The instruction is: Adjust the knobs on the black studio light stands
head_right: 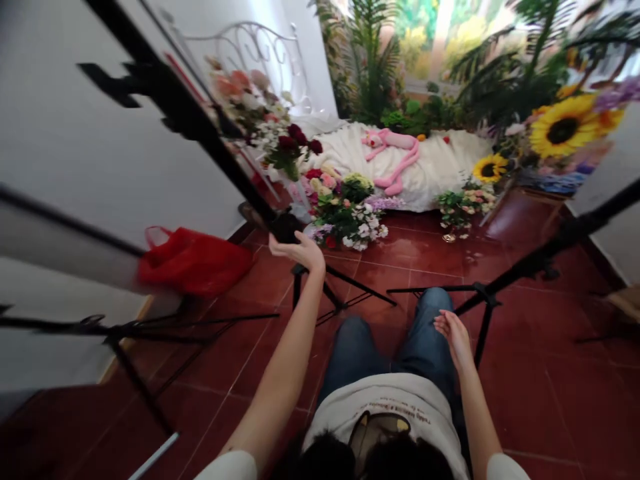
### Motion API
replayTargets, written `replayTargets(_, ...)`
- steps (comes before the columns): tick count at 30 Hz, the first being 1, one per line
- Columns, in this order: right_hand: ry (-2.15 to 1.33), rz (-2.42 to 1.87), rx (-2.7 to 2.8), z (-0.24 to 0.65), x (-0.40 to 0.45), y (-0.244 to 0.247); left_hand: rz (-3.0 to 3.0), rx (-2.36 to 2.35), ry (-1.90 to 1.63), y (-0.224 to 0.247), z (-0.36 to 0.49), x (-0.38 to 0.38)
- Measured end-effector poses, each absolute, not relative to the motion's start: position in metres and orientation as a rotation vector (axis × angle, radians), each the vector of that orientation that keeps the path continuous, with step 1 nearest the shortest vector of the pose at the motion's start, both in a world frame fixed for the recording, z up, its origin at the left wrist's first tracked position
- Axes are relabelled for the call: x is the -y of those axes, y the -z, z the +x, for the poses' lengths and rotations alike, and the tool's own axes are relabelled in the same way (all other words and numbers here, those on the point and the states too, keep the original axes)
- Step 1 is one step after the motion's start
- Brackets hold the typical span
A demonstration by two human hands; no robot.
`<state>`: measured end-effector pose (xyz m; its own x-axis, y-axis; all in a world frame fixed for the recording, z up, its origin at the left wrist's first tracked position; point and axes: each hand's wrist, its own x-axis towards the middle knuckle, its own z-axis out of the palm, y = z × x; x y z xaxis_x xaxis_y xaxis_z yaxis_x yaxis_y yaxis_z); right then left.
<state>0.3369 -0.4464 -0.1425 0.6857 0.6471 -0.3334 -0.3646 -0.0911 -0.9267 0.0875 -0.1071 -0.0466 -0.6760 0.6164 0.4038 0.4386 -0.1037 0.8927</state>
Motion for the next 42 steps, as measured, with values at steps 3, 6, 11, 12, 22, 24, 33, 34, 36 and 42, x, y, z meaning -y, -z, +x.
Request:
replayTargets(3,-0.743,-1.349,0.176,0.354,0.458,0.131,1.207,-1.760,-1.792,0.064,0.154,0.142)
replayTargets(6,-0.658,-1.249,0.137,0.367,0.461,0.113,1.364,-1.340,-1.627,0.069,0.232,0.182)
replayTargets(11,-0.583,-1.150,0.104,0.379,0.469,0.092,1.589,-0.571,-1.245,0.048,0.355,0.252)
replayTargets(12,-0.577,-1.135,0.086,0.380,0.472,0.090,1.638,-0.435,-1.149,0.041,0.377,0.265)
replayTargets(22,-0.481,-1.080,0.073,0.397,0.514,0.073,1.693,-0.139,-0.746,-0.014,0.519,0.346)
replayTargets(24,-0.471,-1.069,0.067,0.401,0.516,0.070,1.685,-0.134,-0.733,-0.012,0.523,0.345)
replayTargets(33,-0.577,-0.906,-0.015,0.430,0.495,0.050,1.629,-0.110,-0.707,-0.010,0.514,0.345)
replayTargets(34,-0.600,-0.873,-0.021,0.436,0.490,0.046,1.631,-0.110,-0.695,-0.011,0.514,0.345)
replayTargets(36,-0.643,-0.795,-0.012,0.449,0.480,0.036,1.636,-0.130,-0.672,-0.013,0.513,0.345)
replayTargets(42,-0.755,-0.470,0.007,0.476,0.461,0.006,1.628,-0.168,-0.662,-0.018,0.510,0.348)
